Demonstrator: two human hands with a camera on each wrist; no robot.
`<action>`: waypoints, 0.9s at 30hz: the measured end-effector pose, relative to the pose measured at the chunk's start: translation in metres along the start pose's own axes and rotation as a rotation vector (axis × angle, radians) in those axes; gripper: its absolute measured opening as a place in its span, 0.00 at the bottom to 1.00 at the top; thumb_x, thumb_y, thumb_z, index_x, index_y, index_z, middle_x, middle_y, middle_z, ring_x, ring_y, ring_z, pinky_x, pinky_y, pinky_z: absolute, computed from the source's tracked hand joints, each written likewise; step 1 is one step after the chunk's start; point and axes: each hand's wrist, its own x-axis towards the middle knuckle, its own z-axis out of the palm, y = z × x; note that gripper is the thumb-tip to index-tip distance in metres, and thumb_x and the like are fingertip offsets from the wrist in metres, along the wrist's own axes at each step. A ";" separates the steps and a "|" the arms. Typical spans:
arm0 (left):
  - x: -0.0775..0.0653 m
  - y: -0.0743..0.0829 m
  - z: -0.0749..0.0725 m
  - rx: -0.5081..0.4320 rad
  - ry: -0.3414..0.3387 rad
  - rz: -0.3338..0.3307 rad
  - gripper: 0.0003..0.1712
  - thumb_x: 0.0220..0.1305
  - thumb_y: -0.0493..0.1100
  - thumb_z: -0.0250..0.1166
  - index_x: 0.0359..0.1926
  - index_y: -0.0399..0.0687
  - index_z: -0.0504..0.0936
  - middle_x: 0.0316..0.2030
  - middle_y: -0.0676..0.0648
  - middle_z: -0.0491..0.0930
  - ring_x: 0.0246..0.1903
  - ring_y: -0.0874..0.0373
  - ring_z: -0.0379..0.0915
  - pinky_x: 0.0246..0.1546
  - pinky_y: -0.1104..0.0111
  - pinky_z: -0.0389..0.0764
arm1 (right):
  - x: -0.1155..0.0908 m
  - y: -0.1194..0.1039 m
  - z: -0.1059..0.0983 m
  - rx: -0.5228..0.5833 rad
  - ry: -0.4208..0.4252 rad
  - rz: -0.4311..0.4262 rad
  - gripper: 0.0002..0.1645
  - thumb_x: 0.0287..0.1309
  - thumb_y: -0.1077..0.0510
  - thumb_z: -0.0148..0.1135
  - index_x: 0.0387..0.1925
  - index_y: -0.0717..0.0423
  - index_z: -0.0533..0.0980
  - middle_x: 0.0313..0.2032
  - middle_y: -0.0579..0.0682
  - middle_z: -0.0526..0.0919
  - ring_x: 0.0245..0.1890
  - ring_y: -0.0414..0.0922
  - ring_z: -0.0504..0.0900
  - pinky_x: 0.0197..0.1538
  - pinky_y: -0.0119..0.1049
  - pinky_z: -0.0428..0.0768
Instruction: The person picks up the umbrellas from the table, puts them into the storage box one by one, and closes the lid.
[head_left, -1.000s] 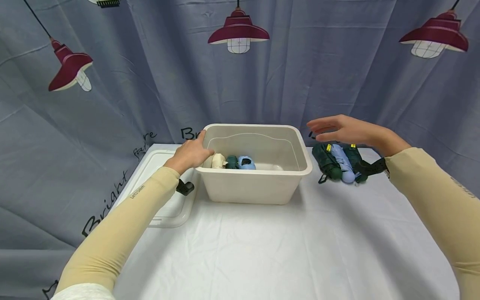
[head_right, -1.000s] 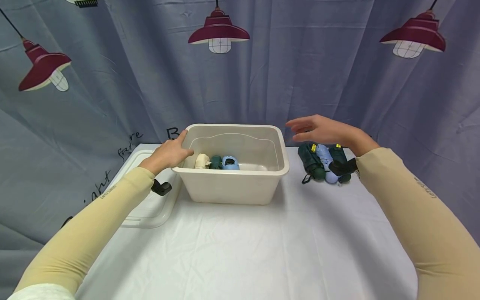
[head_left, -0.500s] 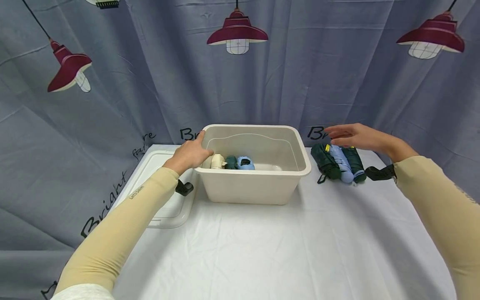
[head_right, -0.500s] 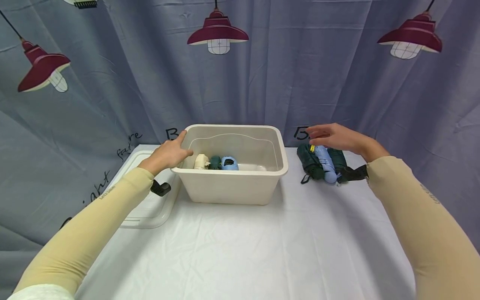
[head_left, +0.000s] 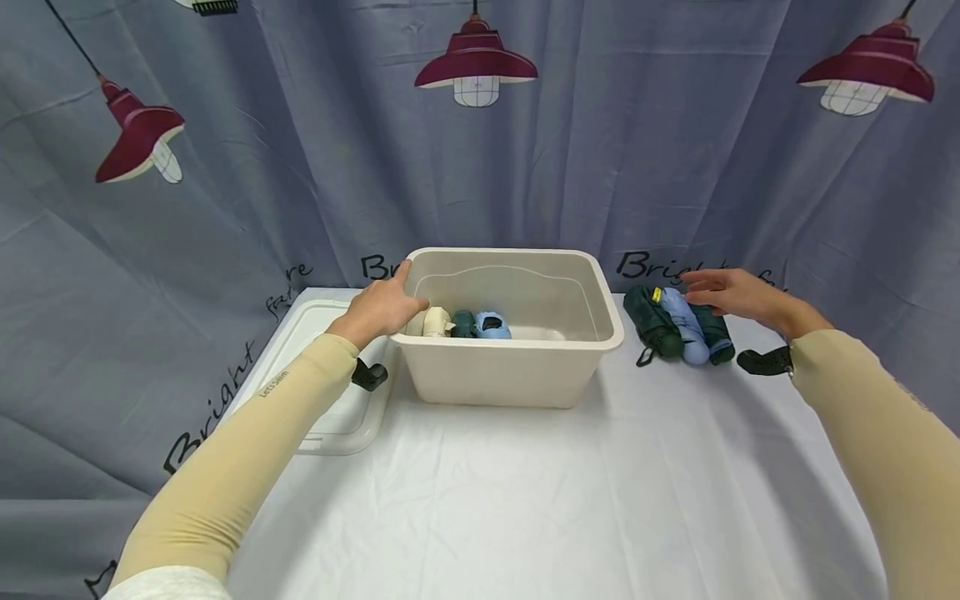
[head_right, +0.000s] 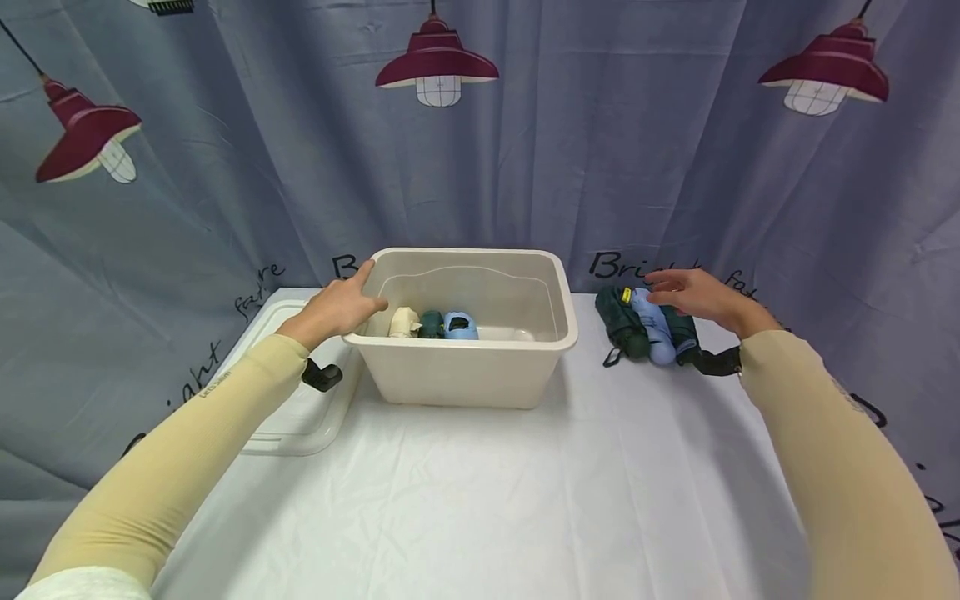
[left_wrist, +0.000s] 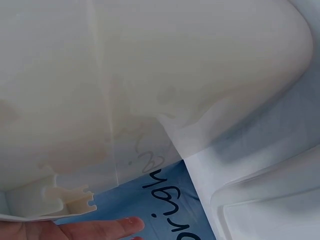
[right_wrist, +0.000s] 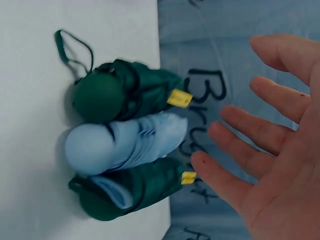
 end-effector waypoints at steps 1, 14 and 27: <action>0.000 0.000 0.000 -0.005 -0.002 -0.003 0.52 0.66 0.62 0.53 0.82 0.55 0.37 0.67 0.32 0.70 0.58 0.40 0.74 0.53 0.49 0.74 | 0.000 0.004 0.001 0.002 0.004 0.008 0.42 0.74 0.40 0.51 0.76 0.61 0.54 0.71 0.73 0.61 0.67 0.68 0.67 0.64 0.63 0.70; -0.002 0.000 0.001 -0.007 -0.001 -0.004 0.52 0.66 0.61 0.53 0.82 0.55 0.37 0.66 0.32 0.71 0.56 0.41 0.75 0.52 0.50 0.74 | 0.005 0.046 0.012 0.049 0.062 0.091 0.47 0.74 0.40 0.48 0.76 0.69 0.49 0.71 0.78 0.53 0.68 0.73 0.59 0.66 0.67 0.64; -0.002 0.000 0.000 -0.009 0.006 -0.001 0.52 0.66 0.61 0.53 0.82 0.54 0.38 0.66 0.32 0.72 0.57 0.40 0.75 0.52 0.49 0.75 | 0.014 0.072 0.025 0.011 0.120 0.188 0.47 0.72 0.42 0.51 0.75 0.70 0.50 0.69 0.80 0.52 0.67 0.75 0.57 0.66 0.71 0.59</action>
